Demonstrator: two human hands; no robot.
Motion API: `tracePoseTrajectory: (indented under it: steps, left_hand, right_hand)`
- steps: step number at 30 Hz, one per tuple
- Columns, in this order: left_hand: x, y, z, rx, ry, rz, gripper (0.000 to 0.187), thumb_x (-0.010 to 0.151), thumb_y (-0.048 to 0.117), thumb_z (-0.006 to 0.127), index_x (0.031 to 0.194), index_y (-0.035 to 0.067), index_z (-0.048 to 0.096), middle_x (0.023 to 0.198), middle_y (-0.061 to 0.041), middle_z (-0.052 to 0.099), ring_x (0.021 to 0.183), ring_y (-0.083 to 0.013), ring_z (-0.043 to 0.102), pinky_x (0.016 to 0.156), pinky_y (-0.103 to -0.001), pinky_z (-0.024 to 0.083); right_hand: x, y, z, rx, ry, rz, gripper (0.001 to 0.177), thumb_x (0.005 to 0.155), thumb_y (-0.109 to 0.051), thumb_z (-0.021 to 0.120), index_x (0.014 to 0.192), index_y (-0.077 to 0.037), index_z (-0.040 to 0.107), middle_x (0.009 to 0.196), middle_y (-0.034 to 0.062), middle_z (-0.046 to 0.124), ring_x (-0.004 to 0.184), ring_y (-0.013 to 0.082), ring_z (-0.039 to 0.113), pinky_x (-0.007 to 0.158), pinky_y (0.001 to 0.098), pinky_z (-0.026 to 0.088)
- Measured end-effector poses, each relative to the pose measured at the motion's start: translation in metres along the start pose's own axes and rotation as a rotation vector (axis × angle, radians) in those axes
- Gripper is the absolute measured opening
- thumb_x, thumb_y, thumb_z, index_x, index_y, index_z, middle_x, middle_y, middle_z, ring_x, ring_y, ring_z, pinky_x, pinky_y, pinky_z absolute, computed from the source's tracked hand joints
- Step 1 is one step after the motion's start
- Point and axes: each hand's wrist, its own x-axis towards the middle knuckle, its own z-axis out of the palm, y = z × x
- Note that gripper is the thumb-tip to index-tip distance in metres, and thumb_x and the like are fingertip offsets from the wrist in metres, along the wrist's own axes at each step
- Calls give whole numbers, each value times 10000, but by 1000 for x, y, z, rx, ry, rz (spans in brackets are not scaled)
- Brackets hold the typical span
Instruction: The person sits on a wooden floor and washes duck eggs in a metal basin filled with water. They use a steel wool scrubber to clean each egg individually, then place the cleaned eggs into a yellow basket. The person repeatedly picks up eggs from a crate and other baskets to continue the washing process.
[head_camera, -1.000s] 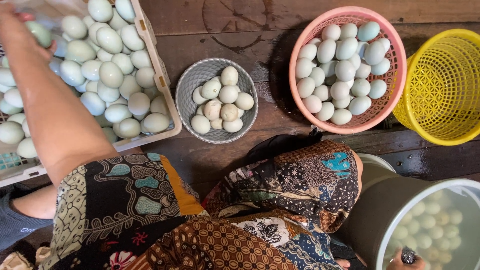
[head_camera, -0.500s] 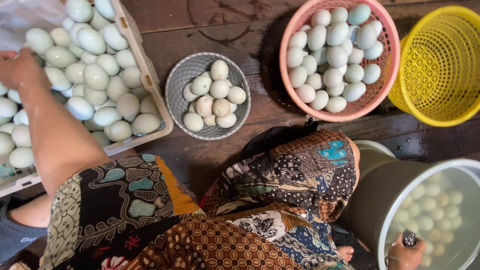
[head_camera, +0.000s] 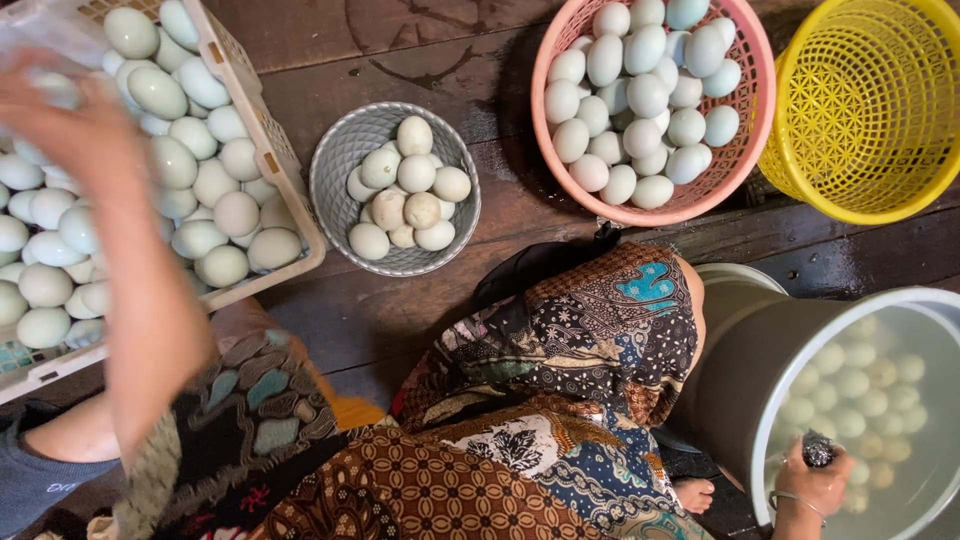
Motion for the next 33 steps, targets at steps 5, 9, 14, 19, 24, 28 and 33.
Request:
tracePoseTrajectory:
  steps: [5, 9, 14, 19, 24, 28, 33]
  left_hand:
    - [-81, 244, -3, 143, -870, -267, 623, 971, 78, 658, 1392, -10, 207, 1497, -251, 281, 1400, -387, 340, 1195, -434, 318]
    - [-141, 274, 3, 224, -1216, -346, 627, 868, 295, 801, 1248, 106, 339, 1338, -213, 279, 1145, -468, 357, 861, -651, 427]
    - [-167, 255, 15, 448, -1267, -278, 664, 794, 303, 865, 1221, 100, 399, 1254, -231, 418, 1107, -456, 428, 815, -550, 481]
    - [-189, 219, 24, 304, -999, -49, 491, 696, 128, 681, 1122, 31, 457, 931, -226, 516, 743, -469, 469, 566, -535, 377]
    - [-163, 233, 24, 94, -977, -391, 414, 921, 81, 432, 1307, 162, 558, 1179, -205, 452, 778, -511, 561, 682, -623, 456]
    - [-124, 278, 16, 25, -1125, -637, 577, 859, 103, 352, 1388, 270, 512, 1203, -189, 398, 1118, -447, 477, 950, -585, 397]
    - [-122, 292, 18, 47, -1198, -742, 355, 902, 338, 489, 1244, 350, 586, 1217, -123, 387, 1147, -413, 520, 1036, -448, 399]
  right_hand:
    - [-4, -18, -2, 27, 7, 19, 560, 979, -478, 769, 1335, -84, 591, 1125, 270, 719, 989, 475, 672, 869, 519, 486]
    - [-6, -24, -2, 95, 52, -41, 557, 948, -478, 785, 1291, -75, 612, 1078, 246, 730, 967, 446, 686, 848, 497, 511]
    - [-9, -26, -5, 169, 67, -66, 551, 946, -440, 811, 1292, -75, 585, 1119, 263, 708, 962, 446, 678, 831, 511, 516]
    - [-7, -23, -4, 230, 109, -98, 563, 923, -458, 836, 1271, -81, 605, 1109, 213, 706, 960, 420, 672, 844, 509, 507]
    - [-11, -31, -11, 341, 108, -127, 552, 917, -401, 859, 1266, -60, 602, 1142, 199, 677, 940, 371, 658, 826, 460, 511]
    - [-8, -29, -7, 348, 105, -117, 568, 913, -417, 867, 1270, -62, 604, 1128, 202, 687, 936, 371, 658, 823, 459, 505]
    - [-12, -35, -13, 351, 92, -133, 588, 906, -428, 863, 1274, -52, 602, 1120, 204, 692, 962, 395, 652, 844, 481, 492]
